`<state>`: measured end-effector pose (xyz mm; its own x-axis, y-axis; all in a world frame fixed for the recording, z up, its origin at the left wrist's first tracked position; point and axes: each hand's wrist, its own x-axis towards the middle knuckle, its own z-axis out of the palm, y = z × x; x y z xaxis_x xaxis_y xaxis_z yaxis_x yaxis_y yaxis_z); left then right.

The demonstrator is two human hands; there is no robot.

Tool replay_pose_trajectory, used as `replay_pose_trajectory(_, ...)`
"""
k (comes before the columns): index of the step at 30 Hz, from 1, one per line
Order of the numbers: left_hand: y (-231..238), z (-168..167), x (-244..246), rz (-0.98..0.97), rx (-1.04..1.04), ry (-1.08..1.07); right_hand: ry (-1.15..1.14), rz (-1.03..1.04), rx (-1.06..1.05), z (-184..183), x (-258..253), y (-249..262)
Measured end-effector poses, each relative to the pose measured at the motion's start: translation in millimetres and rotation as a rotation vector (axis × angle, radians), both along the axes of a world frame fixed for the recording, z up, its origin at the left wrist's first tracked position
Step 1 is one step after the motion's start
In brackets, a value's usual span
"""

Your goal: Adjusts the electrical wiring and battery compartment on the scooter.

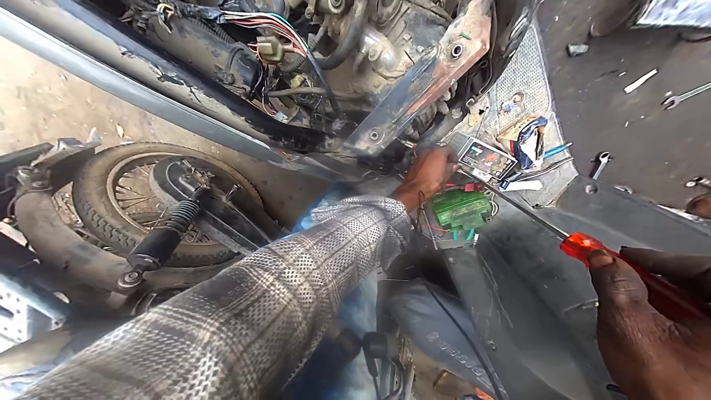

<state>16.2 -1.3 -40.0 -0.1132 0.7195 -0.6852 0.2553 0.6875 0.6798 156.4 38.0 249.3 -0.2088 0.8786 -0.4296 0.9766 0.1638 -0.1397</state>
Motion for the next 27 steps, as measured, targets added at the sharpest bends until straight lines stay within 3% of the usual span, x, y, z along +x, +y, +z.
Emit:
replay_pose_trajectory(14,35.0,-12.1,-16.3,-0.383,-0.166,0.021,-0.030,0.011,0.017,-2.6,-1.1,-0.5)
replay_pose_trajectory(21,27.5,-7.0,-19.9,-0.327,0.001,-0.009,-0.025,0.002,0.017,-3.6,2.5,0.7)
replay_pose_trajectory(27,20.0,-7.0,-13.3,-0.273,-0.047,0.009,-0.011,-0.001,0.019,-5.1,7.4,0.4)
